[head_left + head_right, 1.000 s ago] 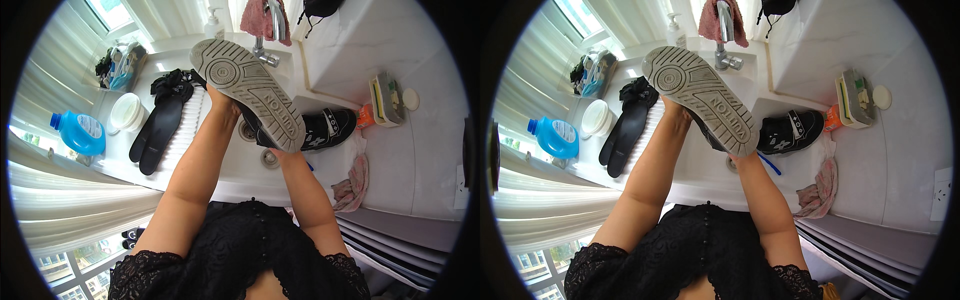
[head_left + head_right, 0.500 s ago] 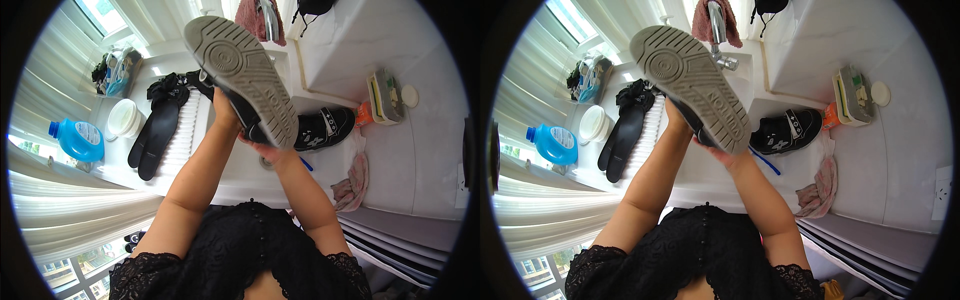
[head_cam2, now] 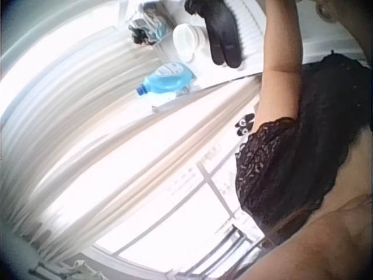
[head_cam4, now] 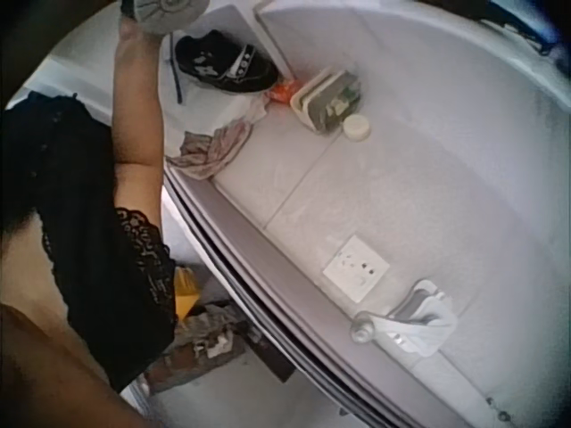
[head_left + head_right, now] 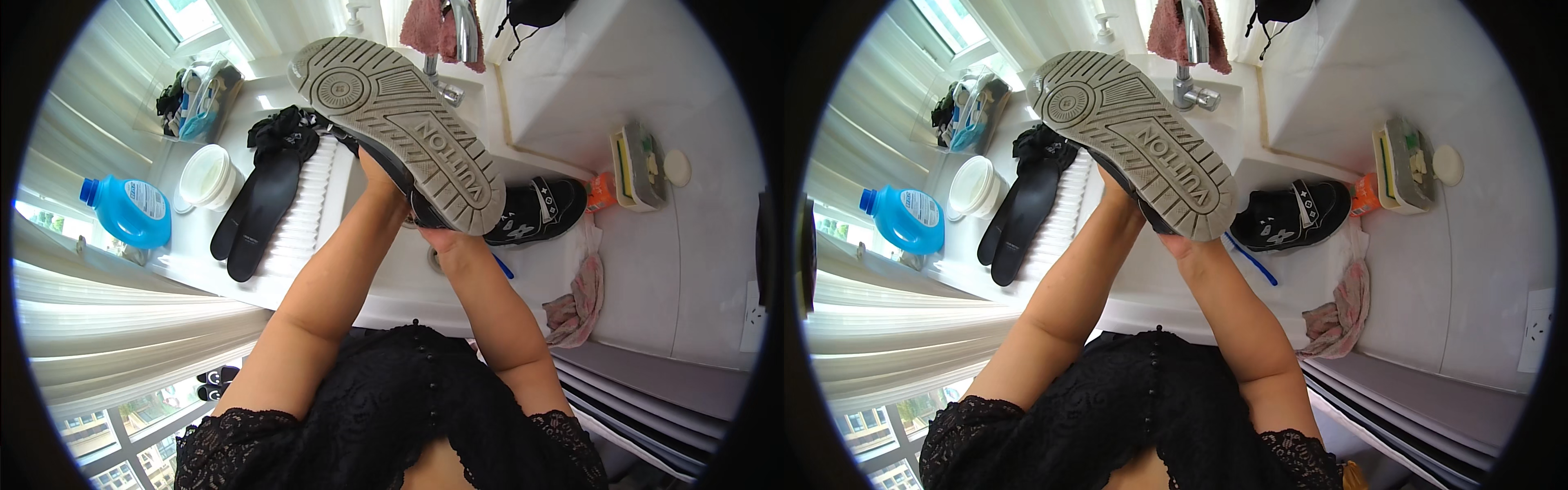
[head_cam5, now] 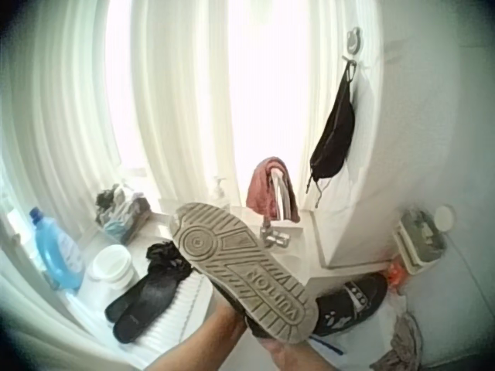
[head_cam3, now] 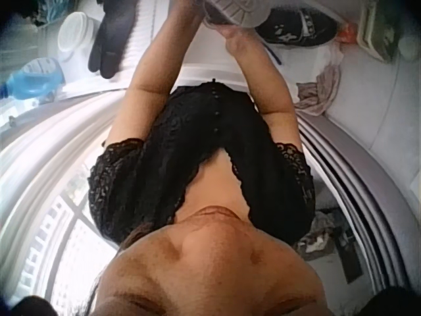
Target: The person scrubs a black sneaker with a blue brush under running water in a sink, rinsing and rotating the shoe to clean the upper, sole, and interior. They briefly place the shoe on the floor before returning to scrub the second sneaker.
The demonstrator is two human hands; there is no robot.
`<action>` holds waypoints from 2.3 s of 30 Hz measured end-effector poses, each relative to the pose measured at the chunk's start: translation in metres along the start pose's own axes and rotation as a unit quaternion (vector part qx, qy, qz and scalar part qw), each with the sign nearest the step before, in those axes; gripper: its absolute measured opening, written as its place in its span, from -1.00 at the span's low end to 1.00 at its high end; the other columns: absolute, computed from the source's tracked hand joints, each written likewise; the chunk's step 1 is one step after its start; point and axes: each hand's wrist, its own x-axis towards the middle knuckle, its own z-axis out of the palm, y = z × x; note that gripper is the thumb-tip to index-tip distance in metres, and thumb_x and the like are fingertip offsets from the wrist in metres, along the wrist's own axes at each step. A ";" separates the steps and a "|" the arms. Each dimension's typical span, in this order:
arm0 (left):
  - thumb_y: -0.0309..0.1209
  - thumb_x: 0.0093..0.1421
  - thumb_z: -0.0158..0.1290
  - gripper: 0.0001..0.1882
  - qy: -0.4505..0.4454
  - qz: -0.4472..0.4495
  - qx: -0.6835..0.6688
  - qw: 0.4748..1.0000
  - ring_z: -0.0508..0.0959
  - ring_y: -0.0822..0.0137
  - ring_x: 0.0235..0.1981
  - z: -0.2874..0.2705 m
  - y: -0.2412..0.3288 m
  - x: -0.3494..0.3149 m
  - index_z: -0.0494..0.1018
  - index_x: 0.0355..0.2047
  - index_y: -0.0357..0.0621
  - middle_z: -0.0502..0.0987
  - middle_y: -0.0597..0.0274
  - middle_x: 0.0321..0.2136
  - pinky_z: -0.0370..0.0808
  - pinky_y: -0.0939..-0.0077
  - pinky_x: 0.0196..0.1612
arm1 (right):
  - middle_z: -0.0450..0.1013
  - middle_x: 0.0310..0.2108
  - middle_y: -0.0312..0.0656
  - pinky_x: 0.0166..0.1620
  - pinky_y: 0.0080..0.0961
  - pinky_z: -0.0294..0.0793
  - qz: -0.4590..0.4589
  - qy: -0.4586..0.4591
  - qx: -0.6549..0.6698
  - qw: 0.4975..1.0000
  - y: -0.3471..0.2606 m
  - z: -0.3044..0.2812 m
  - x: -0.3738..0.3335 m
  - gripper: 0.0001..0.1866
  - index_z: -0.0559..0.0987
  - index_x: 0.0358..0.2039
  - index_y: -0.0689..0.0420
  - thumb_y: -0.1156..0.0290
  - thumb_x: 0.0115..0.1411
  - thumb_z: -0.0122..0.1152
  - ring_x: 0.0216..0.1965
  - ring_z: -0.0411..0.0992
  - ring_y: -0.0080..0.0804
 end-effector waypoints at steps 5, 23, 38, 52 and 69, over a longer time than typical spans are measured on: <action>-0.04 0.37 -0.31 -0.52 -0.003 -0.007 -0.062 0.998 0.55 0.20 -0.18 -0.006 -0.004 0.002 0.34 0.03 -0.13 0.49 0.13 -0.14 0.58 0.30 -0.13 | 0.55 -0.19 -0.31 -0.18 -0.43 0.55 -0.012 -0.012 0.012 1.000 0.002 0.000 0.000 -0.67 0.54 -0.14 0.02 0.11 0.21 0.10 -0.19 0.50 -0.44; -0.06 0.34 -0.32 -0.46 -0.006 -0.075 -0.018 0.997 0.49 0.07 0.00 0.000 0.002 0.001 0.32 0.10 -0.21 0.46 0.01 0.02 0.43 0.19 0.10 | 0.56 -0.21 -0.27 -0.31 -0.34 0.60 0.074 -0.064 -0.031 0.995 -0.031 -0.025 -0.001 -0.67 0.55 -0.13 0.05 0.13 0.24 0.05 -0.25 0.53 -0.30; -0.14 0.34 -0.37 -0.46 -0.069 -0.195 -0.010 0.978 0.53 0.00 -0.08 0.005 0.021 0.019 0.33 0.08 -0.30 0.46 -0.12 -0.02 0.50 0.08 0.01 | 0.42 0.04 -0.12 0.01 -0.52 0.52 -0.031 -0.139 -0.035 0.989 -0.032 0.000 -0.011 -0.62 0.36 0.13 0.19 0.33 0.35 -0.07 -0.02 0.46 -0.38; -0.20 0.34 -0.43 -0.47 0.023 -0.046 0.050 0.997 0.50 -0.07 -0.05 0.007 0.016 0.017 0.31 0.10 -0.29 0.43 -0.13 0.02 0.47 0.08 0.05 | 0.48 -0.07 -0.22 -0.10 -0.31 0.55 0.093 -0.154 -0.027 0.983 -0.021 -0.040 0.004 -0.62 0.45 0.00 0.09 0.13 0.29 -0.01 -0.09 0.48 -0.28; -0.10 0.35 -0.44 -0.44 0.016 -0.018 0.045 0.999 0.50 0.01 -0.04 0.033 0.019 0.002 0.31 0.10 -0.23 0.45 -0.05 0.00 0.49 0.12 0.01 | 0.51 -0.38 -0.39 -0.48 -0.44 0.30 0.006 0.143 0.026 0.989 -0.011 0.009 -0.010 -0.70 0.56 -0.33 -0.06 0.01 0.15 0.06 -0.43 0.38 -0.40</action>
